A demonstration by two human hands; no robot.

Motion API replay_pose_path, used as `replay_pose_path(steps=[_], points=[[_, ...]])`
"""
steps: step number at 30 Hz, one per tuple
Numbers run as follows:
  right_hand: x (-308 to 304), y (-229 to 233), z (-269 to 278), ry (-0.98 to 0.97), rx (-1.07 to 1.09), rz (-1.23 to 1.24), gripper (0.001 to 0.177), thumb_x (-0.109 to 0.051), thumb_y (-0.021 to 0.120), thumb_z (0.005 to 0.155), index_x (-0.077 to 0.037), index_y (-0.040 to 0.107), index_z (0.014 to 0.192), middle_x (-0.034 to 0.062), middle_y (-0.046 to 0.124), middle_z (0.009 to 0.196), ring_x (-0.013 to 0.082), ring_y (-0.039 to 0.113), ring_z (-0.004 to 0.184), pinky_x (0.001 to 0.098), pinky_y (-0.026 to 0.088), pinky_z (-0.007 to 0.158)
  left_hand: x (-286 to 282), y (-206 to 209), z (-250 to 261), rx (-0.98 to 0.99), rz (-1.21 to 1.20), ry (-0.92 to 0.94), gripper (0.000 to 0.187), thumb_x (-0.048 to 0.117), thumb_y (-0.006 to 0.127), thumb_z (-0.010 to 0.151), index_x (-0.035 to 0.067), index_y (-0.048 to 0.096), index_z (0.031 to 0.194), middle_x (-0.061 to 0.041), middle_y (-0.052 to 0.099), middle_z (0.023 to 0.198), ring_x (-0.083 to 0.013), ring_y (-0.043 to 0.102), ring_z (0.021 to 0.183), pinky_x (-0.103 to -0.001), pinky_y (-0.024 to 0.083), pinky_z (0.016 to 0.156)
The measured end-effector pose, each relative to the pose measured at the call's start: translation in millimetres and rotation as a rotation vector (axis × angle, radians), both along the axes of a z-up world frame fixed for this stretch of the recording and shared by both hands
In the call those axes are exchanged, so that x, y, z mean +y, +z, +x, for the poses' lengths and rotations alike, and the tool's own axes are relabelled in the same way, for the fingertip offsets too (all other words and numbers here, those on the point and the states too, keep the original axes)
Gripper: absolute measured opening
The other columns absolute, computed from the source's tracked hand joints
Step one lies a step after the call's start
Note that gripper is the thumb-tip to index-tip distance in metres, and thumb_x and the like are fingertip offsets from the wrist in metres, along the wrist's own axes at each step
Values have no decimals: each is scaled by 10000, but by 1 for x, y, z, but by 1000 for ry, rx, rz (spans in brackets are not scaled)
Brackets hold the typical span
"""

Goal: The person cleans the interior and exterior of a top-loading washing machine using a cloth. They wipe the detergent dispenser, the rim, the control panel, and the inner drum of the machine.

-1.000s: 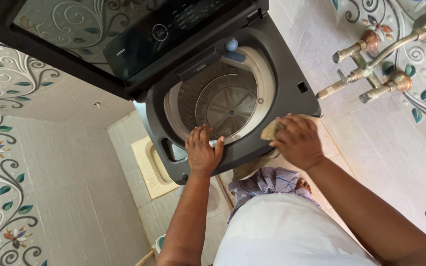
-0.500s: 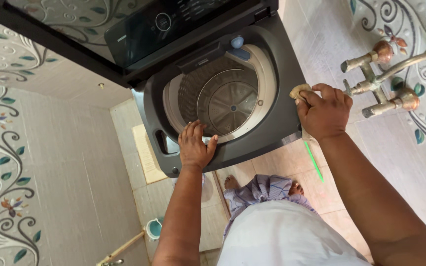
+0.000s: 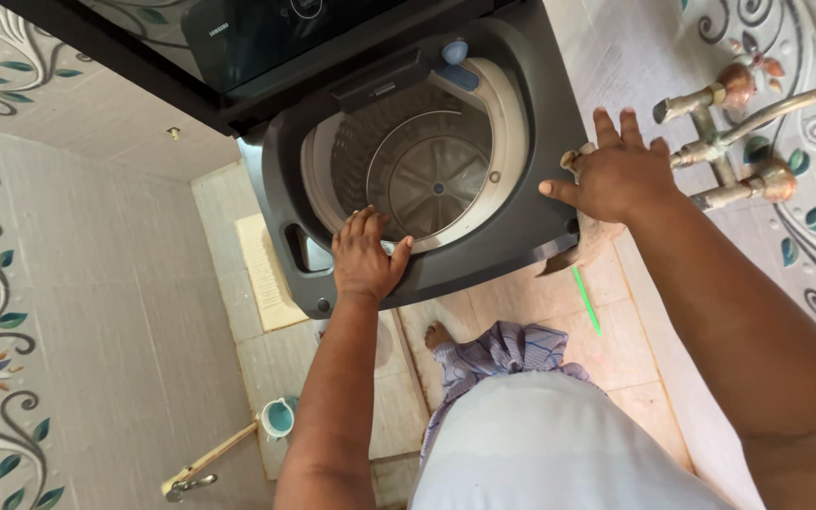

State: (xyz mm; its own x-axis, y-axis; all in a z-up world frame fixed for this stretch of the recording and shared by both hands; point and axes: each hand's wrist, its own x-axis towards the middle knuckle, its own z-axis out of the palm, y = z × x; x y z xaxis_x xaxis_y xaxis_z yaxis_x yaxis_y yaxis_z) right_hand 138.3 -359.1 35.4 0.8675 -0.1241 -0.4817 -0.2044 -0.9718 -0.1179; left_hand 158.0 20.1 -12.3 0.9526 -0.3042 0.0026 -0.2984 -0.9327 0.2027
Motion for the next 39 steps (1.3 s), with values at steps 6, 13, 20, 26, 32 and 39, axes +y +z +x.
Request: replay_pose_path(steps=[6, 13, 20, 26, 32, 39], points=[[17, -8, -13, -145, -67, 85, 870, -786, 537, 822, -244, 514, 1503, 160, 77, 1706, 422, 17, 1561, 699, 197, 1150, -2, 9, 0, 35, 22, 17, 676, 603, 652, 875, 108, 628, 1334, -119, 512, 1498, -337, 404, 1432, -541, 287, 1159], [22, -4, 1, -317, 105, 165, 851, -799, 474, 881, -229, 516, 1512, 163, 17, 1739, 422, -4, 1587, 671, 171, 1211, 2, 15, -1, 42, -10, -20, 719, 620, 633, 874, 90, 610, 1359, -139, 511, 1500, -338, 417, 1426, -530, 304, 1156], [49, 9, -1, -370, 70, 14, 868, -796, 445, 893, -183, 544, 1501, 148, 143, 1720, 386, 70, 1584, 689, 186, 1205, 10, 13, -1, 37, -32, -62, 748, 648, 599, 891, 77, 596, 1375, -169, 502, 1497, -351, 409, 1423, -557, 296, 1152], [68, 11, 20, -344, 116, -131, 904, -839, 431, 906, -116, 682, 1387, 150, 137, 1745, 383, 5, 1616, 675, 168, 1218, 14, 19, 2, 82, -50, -86, 773, 663, 593, 889, 54, 605, 1363, -189, 499, 1506, -363, 428, 1422, -547, 323, 1136], [43, -28, 8, -558, 1, 138, 957, -831, 500, 843, -105, 567, 1463, 182, -9, 1733, 449, -55, 1578, 721, 223, 1156, 16, 25, 4, 69, -96, -124, 756, 670, 612, 867, 65, 640, 1319, -196, 523, 1472, -381, 441, 1403, -569, 325, 1133], [50, -45, -20, -601, -161, 229, 921, -779, 562, 825, -151, 535, 1498, 205, -36, 1726, 436, -42, 1586, 699, 215, 1162, 15, 23, 6, 109, -78, -141, 770, 671, 607, 861, 59, 636, 1327, -186, 523, 1477, -372, 451, 1396, -561, 338, 1122]])
